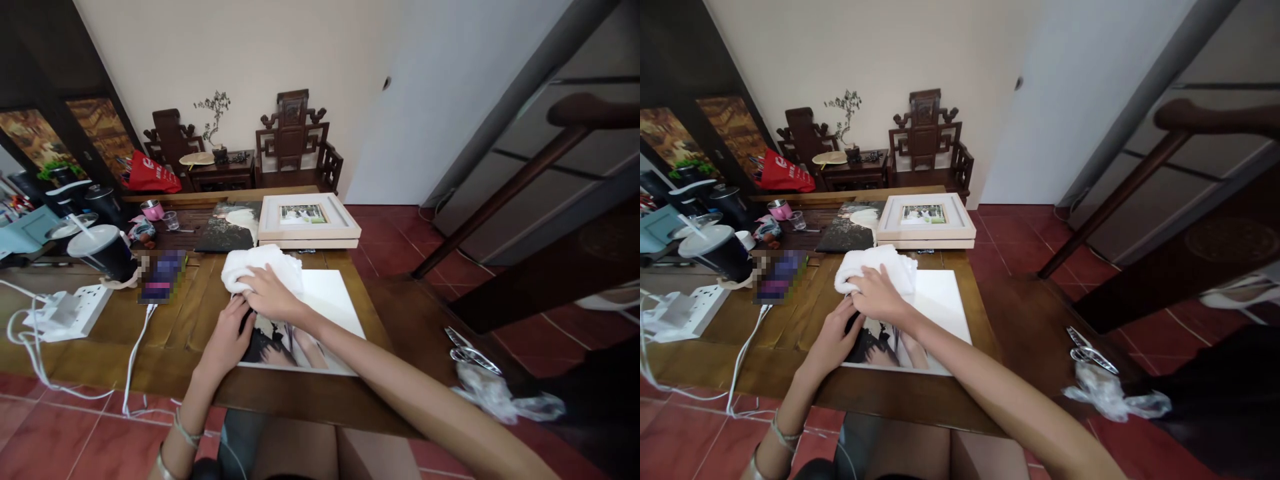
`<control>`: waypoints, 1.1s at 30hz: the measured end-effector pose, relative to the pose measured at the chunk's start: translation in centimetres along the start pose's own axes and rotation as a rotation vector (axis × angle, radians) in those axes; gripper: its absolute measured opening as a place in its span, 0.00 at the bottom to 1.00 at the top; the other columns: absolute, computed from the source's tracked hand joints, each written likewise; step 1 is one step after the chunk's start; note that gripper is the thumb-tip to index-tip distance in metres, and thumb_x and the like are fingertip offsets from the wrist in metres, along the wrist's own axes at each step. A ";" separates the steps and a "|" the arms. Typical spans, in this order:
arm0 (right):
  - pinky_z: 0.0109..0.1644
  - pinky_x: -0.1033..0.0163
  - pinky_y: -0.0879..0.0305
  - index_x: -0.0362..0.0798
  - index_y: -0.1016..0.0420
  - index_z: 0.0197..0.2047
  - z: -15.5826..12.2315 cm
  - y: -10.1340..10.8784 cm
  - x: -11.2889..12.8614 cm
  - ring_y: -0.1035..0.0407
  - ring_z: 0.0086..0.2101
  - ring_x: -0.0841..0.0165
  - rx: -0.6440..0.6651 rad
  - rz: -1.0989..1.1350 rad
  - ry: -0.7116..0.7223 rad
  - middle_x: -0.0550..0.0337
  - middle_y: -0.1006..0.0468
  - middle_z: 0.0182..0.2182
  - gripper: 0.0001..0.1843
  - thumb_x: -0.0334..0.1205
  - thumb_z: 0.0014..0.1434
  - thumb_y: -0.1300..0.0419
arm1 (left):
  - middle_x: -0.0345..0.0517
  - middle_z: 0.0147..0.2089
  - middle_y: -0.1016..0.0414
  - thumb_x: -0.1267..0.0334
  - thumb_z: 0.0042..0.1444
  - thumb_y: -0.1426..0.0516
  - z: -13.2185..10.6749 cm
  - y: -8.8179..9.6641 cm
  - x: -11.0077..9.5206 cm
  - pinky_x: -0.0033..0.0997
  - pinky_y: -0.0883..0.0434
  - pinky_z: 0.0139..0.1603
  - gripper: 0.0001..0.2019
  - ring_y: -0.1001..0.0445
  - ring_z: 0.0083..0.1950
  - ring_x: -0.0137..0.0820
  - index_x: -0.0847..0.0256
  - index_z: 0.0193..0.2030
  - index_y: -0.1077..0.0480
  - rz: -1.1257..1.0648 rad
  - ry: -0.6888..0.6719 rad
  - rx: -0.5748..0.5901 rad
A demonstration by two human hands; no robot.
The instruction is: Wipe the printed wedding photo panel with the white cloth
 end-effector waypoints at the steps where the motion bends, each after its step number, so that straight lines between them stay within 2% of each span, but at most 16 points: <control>1: 0.65 0.39 0.65 0.49 0.29 0.52 -0.2 0.0 -0.1 0.49 0.63 0.57 -0.001 0.001 0.007 0.55 0.32 0.58 0.22 0.29 0.57 0.53 | 0.52 0.60 0.31 0.65 0.64 0.53 0.0 0.0 0.0 0.46 0.39 0.64 0.17 0.36 0.63 0.39 0.59 0.57 0.32 -0.001 -0.004 -0.002; 4: 0.66 0.40 0.63 0.50 0.27 0.49 -2.2 1.1 -1.5 0.47 0.62 0.58 -0.006 -0.001 0.005 0.57 0.30 0.56 0.21 0.29 0.56 0.52 | 0.53 0.63 0.35 0.64 0.63 0.52 -0.1 -0.2 0.2 0.45 0.43 0.66 0.19 0.40 0.66 0.38 0.62 0.59 0.35 0.003 0.011 -0.010; 7: 0.66 0.40 0.62 0.49 0.26 0.45 -5.0 3.1 -4.1 0.45 0.61 0.58 -0.040 -0.020 -0.046 0.55 0.28 0.55 0.18 0.30 0.56 0.52 | 0.53 0.67 0.41 0.64 0.64 0.52 -0.2 -0.3 0.5 0.44 0.45 0.68 0.21 0.45 0.69 0.36 0.63 0.62 0.39 0.000 0.023 -0.001; 10: 0.66 0.36 0.64 0.47 0.28 0.47 -7.6 4.9 -6.8 0.48 0.62 0.55 -0.112 -0.050 -0.127 0.50 0.33 0.58 0.19 0.32 0.58 0.54 | 0.52 0.67 0.42 0.64 0.64 0.53 -0.1 -0.3 0.5 0.45 0.45 0.68 0.21 0.46 0.69 0.35 0.62 0.63 0.39 0.002 0.020 0.009; 12: 0.65 0.34 0.63 0.45 0.29 0.47 -9.2 5.5 -7.7 0.50 0.63 0.53 -0.138 -0.063 -0.171 0.46 0.35 0.59 0.18 0.32 0.58 0.55 | 0.52 0.67 0.42 0.64 0.64 0.52 -0.1 -0.3 0.5 0.45 0.45 0.67 0.21 0.45 0.69 0.36 0.62 0.62 0.38 0.012 0.020 0.007; 15: 0.65 0.33 0.64 0.46 0.28 0.42 -11.9 5.1 -6.5 0.52 0.64 0.53 -0.095 -0.071 -0.138 0.46 0.36 0.60 0.16 0.30 0.54 0.53 | 0.52 0.66 0.41 0.64 0.63 0.52 -0.1 -0.3 0.5 0.46 0.44 0.67 0.20 0.45 0.68 0.37 0.62 0.61 0.36 0.023 0.026 -0.004; 20: 0.65 0.33 0.67 0.47 0.29 0.37 -15.8 3.2 -1.5 0.57 0.65 0.56 0.069 -0.050 0.120 0.50 0.37 0.61 0.16 0.24 0.48 0.52 | 0.52 0.67 0.41 0.64 0.63 0.52 -0.1 -0.4 0.7 0.46 0.43 0.67 0.20 0.45 0.69 0.36 0.63 0.61 0.37 0.052 0.030 0.012; 23: 0.65 0.35 0.63 0.47 0.29 0.37 -15.3 3.2 -1.6 0.53 0.64 0.57 0.038 -0.067 0.130 0.46 0.35 0.59 0.16 0.25 0.50 0.52 | 0.53 0.66 0.41 0.63 0.63 0.52 -0.1 -0.3 0.8 0.46 0.43 0.66 0.21 0.45 0.69 0.36 0.63 0.62 0.37 0.058 0.032 0.019; 29: 0.64 0.34 0.58 0.45 0.28 0.42 -10.1 5.1 -8.1 0.47 0.62 0.55 -0.129 -0.176 -0.046 0.40 0.33 0.57 0.16 0.27 0.55 0.53 | 0.52 0.67 0.41 0.63 0.63 0.53 -0.1 0.0 0.6 0.46 0.43 0.67 0.20 0.45 0.69 0.35 0.63 0.61 0.37 0.059 0.030 0.020; 31: 0.63 0.33 0.60 0.44 0.29 0.43 -9.4 5.5 -9.3 0.48 0.62 0.53 -0.151 -0.191 -0.069 0.39 0.32 0.55 0.16 0.27 0.55 0.53 | 0.52 0.67 0.41 0.64 0.64 0.53 -0.2 0.0 0.6 0.45 0.43 0.67 0.20 0.45 0.69 0.35 0.63 0.62 0.37 0.056 0.026 0.020; 33: 0.63 0.32 0.61 0.44 0.29 0.43 -9.7 5.3 -9.4 0.50 0.63 0.53 -0.148 -0.197 -0.062 0.39 0.32 0.56 0.17 0.26 0.54 0.53 | 0.52 0.67 0.41 0.64 0.64 0.53 -0.2 0.0 0.6 0.45 0.44 0.67 0.20 0.45 0.69 0.34 0.62 0.61 0.37 0.050 0.022 0.016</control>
Point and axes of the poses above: each hand's wrist, its own z-axis towards the middle knuckle, its own y-axis out of the back of the hand, x = y × z, the point moved 1 cm from there along z, towards the middle knuckle
